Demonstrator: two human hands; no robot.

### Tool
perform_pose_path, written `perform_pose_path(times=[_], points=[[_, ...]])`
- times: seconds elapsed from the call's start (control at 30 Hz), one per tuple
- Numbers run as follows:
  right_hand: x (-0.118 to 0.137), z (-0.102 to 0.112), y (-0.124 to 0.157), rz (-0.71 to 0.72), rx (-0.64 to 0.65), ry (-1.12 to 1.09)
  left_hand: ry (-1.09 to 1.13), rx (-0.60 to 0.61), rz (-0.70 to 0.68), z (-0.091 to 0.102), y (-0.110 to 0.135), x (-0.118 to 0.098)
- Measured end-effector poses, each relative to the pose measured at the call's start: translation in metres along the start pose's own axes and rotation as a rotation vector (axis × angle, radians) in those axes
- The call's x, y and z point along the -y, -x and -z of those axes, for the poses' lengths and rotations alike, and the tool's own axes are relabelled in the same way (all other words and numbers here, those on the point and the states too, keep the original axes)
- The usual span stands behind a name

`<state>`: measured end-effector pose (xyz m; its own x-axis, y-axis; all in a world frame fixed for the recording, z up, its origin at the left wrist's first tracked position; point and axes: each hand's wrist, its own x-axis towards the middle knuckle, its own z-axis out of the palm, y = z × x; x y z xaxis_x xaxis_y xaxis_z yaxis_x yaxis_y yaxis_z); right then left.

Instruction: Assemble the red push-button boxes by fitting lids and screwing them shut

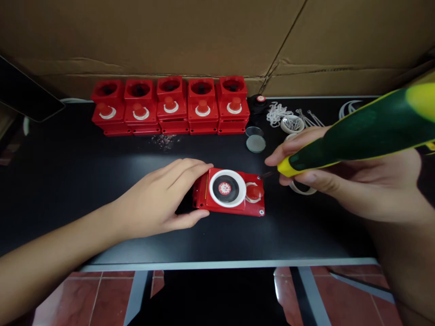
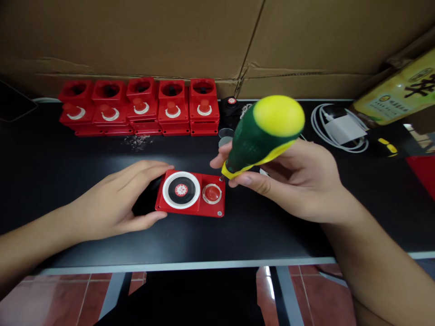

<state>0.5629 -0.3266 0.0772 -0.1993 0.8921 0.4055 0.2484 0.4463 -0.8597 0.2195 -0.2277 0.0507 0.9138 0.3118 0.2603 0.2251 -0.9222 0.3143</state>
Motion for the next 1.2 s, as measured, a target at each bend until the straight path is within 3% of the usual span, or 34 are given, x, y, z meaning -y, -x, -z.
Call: perform_pose_path(times=[0.5,0.63,0.73,1.2], points=[[-0.002,-0.017,0.001,-0.100,-0.237,-0.079,0.030,0.011,0.010,-0.002,-0.001,0.000],[-0.001,-0.019,0.001,-0.063,-0.290,-0.028,0.030,0.010,0.009,-0.001,-0.001,0.001],[0.000,-0.019,-0.001,-0.009,-0.303,0.024,0.042,0.003,0.015,-0.002,0.000,0.001],[0.002,-0.017,0.000,-0.037,-0.282,0.117,0.040,0.006,0.006,-0.001,-0.001,0.001]])
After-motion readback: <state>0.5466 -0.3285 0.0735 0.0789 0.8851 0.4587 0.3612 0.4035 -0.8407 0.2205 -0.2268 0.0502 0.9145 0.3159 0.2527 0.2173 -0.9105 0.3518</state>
